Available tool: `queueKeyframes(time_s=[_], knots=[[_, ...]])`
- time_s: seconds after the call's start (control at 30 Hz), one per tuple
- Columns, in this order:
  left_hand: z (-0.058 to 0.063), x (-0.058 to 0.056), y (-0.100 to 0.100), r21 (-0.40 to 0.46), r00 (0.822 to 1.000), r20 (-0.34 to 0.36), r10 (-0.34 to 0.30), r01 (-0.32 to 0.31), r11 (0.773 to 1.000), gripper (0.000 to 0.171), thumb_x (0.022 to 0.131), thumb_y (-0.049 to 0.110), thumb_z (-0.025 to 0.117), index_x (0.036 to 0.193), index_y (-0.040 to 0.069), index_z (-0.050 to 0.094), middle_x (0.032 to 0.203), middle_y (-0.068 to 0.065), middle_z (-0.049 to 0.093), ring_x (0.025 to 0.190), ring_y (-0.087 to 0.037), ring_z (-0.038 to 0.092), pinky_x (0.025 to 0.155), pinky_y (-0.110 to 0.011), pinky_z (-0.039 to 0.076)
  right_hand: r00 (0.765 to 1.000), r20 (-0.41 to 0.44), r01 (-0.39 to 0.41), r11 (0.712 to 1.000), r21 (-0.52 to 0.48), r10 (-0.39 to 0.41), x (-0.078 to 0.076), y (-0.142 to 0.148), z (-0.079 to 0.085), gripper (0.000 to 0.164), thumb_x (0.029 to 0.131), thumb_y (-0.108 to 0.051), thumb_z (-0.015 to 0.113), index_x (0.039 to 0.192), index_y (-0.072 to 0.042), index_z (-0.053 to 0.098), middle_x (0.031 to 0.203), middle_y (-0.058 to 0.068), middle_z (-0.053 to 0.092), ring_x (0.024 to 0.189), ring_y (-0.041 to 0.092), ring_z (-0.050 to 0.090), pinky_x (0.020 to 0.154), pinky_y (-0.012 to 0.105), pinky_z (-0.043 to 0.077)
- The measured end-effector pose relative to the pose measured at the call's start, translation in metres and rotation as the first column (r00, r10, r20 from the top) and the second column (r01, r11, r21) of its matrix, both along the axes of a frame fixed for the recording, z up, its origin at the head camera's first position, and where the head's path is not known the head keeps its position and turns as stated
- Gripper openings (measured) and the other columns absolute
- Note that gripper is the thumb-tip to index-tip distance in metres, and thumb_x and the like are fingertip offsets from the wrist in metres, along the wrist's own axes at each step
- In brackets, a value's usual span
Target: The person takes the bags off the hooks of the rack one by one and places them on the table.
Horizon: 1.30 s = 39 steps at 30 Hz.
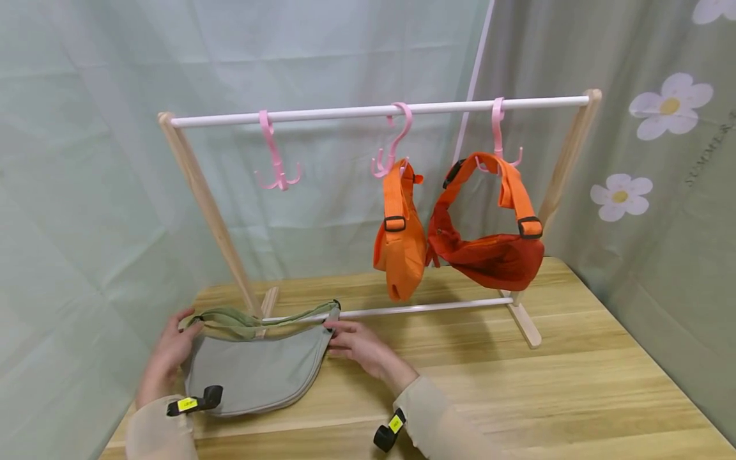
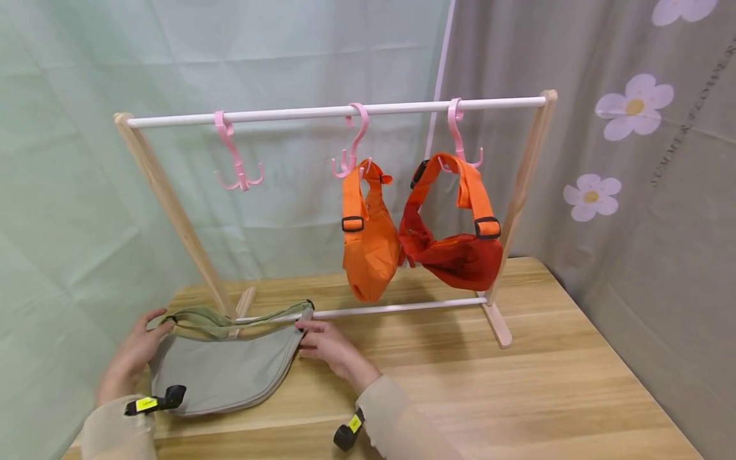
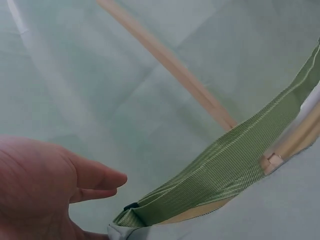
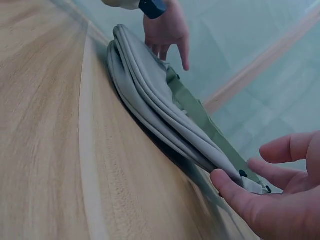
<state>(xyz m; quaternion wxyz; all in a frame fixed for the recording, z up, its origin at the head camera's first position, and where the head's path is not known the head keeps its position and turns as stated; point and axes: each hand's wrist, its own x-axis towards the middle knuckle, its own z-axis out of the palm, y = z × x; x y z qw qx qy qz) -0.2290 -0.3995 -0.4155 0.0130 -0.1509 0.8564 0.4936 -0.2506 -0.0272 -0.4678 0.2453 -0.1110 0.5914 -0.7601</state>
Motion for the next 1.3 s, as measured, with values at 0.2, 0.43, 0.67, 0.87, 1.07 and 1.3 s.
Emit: queueKeyframes(time_s=[0.2,0.43,0.67,0.87,1.07,1.3], knots=[[-0.007,-0.004,-0.001,0.002,0.999,0.007,-0.032,0.032,0.999,0.068,0.113,0.029,0.029,0.162,-0.007,-0.001,0.165,-0.038,-0.004,0.150,-0.056,0.009,0.118,-0.067,0.019,1.000,0.002,-0.011,1.000,0.008,0.011,-0.001,-0.001,-0.003,0.051,0.099,0.010,0.047,0.149,0.010,0.047,0.139,0.024,0.058,0.112,0.024,0.062,0.105,0.045,0.053],[-0.001,-0.003,0.002,-0.027,1.000,0.002,-0.003,0.003,1.000,0.068,0.113,0.030,0.028,0.162,-0.006,-0.001,0.163,-0.041,0.000,0.150,-0.056,0.008,0.115,-0.067,0.023,0.987,-0.160,0.056,0.982,0.179,-0.027,0.000,0.005,0.011,0.053,0.093,0.003,0.051,0.146,0.000,0.057,0.151,0.019,0.050,0.137,0.036,0.047,0.114,0.054,0.040],[0.013,-0.001,0.015,-0.071,0.996,-0.080,0.040,-0.046,0.996,0.065,0.113,0.029,0.031,0.165,0.000,0.007,0.162,-0.042,0.006,0.147,-0.057,0.020,0.108,-0.065,0.033,0.969,-0.247,0.039,0.979,0.200,0.012,0.004,0.009,0.030,0.049,0.100,0.000,0.051,0.148,-0.004,0.057,0.160,0.018,0.043,0.150,0.040,0.035,0.121,0.059,0.028],[0.019,0.002,0.021,-0.063,0.987,-0.158,0.006,-0.016,0.998,0.062,0.113,0.032,0.029,0.165,0.001,0.015,0.161,-0.039,0.017,0.144,-0.055,0.027,0.099,-0.057,0.040,0.961,-0.266,-0.026,0.982,0.185,0.076,0.009,0.012,0.043,0.044,0.103,-0.006,0.053,0.147,-0.007,0.058,0.157,0.012,0.048,0.150,0.039,0.036,0.121,0.057,0.028],[0.026,0.004,0.030,-0.122,0.962,-0.268,-0.051,0.019,0.992,0.056,0.114,0.030,0.034,0.161,0.001,0.031,0.152,-0.034,0.041,0.126,-0.033,0.051,0.083,-0.024,0.043,0.909,-0.364,-0.125,0.966,0.226,0.203,0.013,0.017,0.061,0.039,0.106,-0.015,0.058,0.144,-0.017,0.064,0.151,-0.004,0.055,0.150,0.021,0.039,0.119,0.044,0.035],[0.040,0.004,0.046,-0.130,0.918,-0.385,-0.092,0.045,0.991,0.052,0.114,0.028,0.040,0.158,0.001,0.037,0.143,-0.029,0.053,0.101,0.011,0.050,0.080,-0.011,0.046,0.740,-0.548,-0.183,0.901,0.393,0.390,0.018,0.026,0.079,0.047,0.108,-0.021,0.057,0.155,-0.020,0.051,0.159,-0.011,0.045,0.149,0.009,0.035,0.121,0.038,0.032]])
